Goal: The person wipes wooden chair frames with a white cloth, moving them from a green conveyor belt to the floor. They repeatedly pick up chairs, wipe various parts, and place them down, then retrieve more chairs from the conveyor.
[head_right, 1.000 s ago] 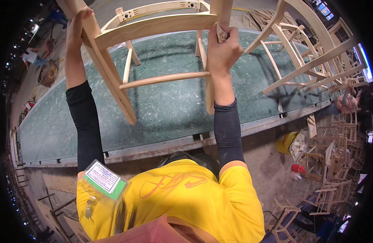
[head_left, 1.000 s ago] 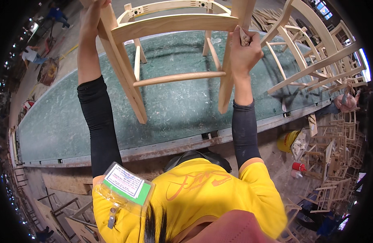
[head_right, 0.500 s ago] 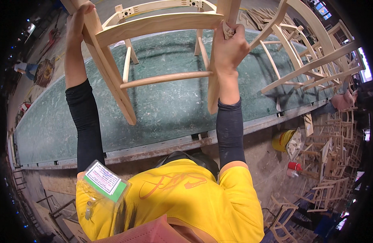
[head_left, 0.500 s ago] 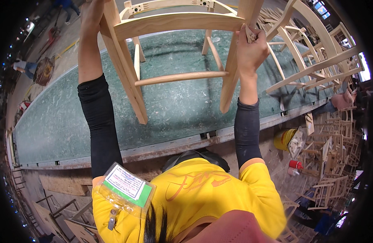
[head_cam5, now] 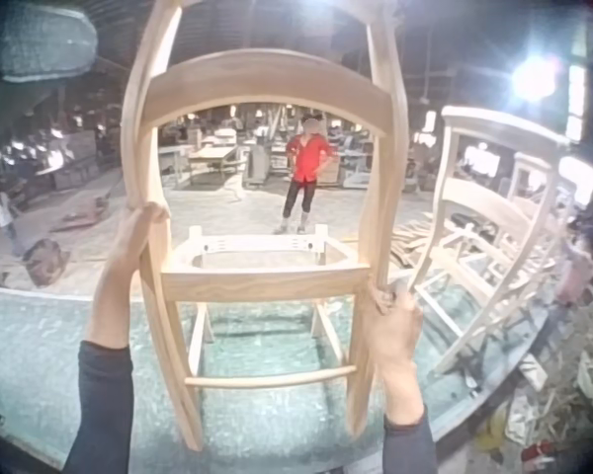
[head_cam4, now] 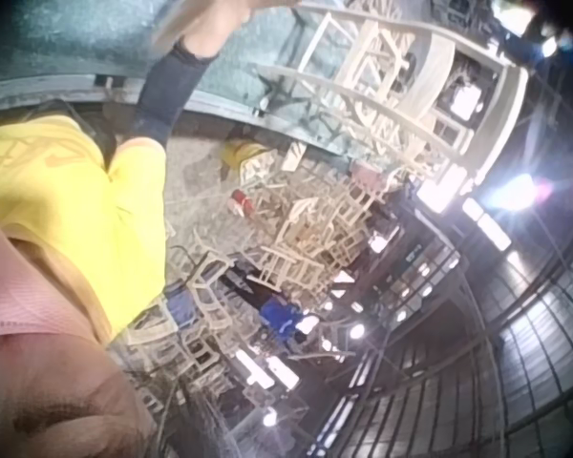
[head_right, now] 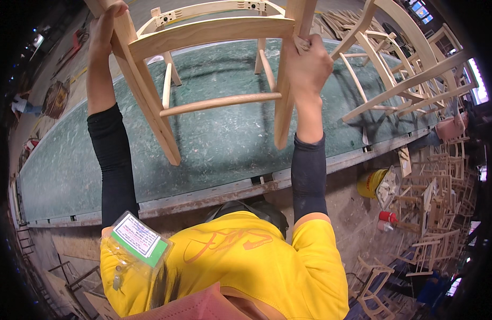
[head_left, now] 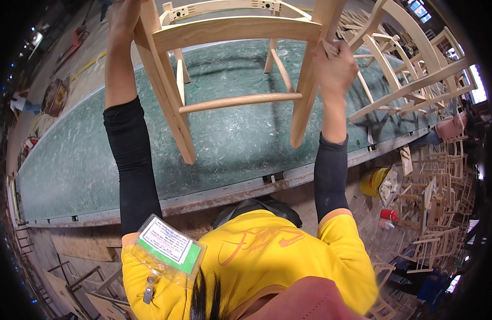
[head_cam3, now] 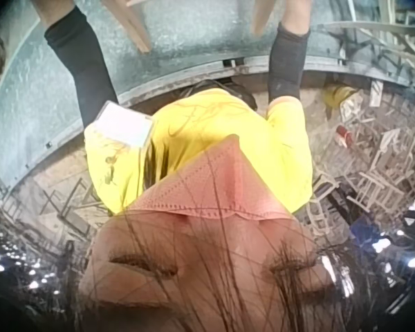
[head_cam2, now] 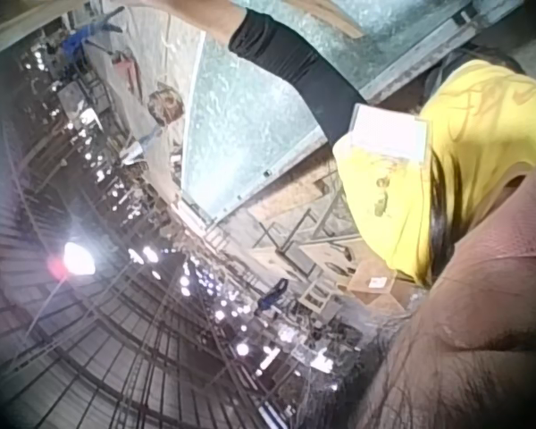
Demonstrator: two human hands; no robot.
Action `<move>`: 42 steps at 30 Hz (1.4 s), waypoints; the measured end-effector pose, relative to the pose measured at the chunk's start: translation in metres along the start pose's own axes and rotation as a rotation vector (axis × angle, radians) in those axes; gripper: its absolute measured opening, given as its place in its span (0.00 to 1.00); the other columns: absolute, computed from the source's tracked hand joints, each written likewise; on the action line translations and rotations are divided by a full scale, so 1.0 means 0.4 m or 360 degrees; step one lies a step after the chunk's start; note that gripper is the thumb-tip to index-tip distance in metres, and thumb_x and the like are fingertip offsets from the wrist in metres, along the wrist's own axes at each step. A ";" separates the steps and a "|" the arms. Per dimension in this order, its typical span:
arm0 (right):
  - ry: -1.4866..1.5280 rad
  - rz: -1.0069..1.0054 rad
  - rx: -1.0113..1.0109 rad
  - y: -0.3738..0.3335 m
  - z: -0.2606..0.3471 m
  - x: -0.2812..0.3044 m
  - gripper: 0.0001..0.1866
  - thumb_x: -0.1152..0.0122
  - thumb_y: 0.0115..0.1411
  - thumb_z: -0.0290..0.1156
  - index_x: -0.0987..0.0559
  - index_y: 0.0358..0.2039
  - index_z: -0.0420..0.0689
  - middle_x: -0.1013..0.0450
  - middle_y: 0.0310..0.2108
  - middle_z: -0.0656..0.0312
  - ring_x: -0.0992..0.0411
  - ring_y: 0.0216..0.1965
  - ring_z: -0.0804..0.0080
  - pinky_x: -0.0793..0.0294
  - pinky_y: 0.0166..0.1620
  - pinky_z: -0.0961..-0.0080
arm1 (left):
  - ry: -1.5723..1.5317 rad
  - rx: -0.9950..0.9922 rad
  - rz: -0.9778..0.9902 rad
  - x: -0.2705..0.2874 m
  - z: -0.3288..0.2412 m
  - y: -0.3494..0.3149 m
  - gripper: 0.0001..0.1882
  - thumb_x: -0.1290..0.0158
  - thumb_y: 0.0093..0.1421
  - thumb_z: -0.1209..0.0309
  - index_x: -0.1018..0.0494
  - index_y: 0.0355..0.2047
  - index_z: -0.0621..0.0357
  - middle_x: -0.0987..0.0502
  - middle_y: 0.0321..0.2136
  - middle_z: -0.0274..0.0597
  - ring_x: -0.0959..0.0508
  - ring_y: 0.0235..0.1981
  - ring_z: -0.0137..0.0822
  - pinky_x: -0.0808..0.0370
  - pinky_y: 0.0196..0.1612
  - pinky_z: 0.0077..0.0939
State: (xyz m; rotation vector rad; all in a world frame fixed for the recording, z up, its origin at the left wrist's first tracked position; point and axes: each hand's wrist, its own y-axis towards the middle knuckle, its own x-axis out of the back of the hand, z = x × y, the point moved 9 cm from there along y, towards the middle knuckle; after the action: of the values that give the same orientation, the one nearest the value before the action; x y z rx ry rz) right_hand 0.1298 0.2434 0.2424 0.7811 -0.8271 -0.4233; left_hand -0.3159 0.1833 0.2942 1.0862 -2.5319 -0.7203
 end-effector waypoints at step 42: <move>0.1137 -0.0120 -0.0590 0.059 -0.207 -0.218 0.26 0.51 0.64 0.53 0.29 0.30 0.39 0.24 0.22 0.53 0.24 0.25 0.62 0.27 0.29 0.66 | 0.0687 -0.0936 -0.0036 -0.762 -0.173 -0.439 0.14 0.44 0.53 0.77 0.22 0.42 0.56 0.28 0.35 0.41 0.28 0.39 0.43 0.28 0.39 0.36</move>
State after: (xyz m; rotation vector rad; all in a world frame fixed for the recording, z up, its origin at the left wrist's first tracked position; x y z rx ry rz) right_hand 0.1416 0.3493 0.1819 0.5546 -0.0461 -0.3163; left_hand 0.0236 0.2816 0.2339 0.9312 -1.7846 -1.0206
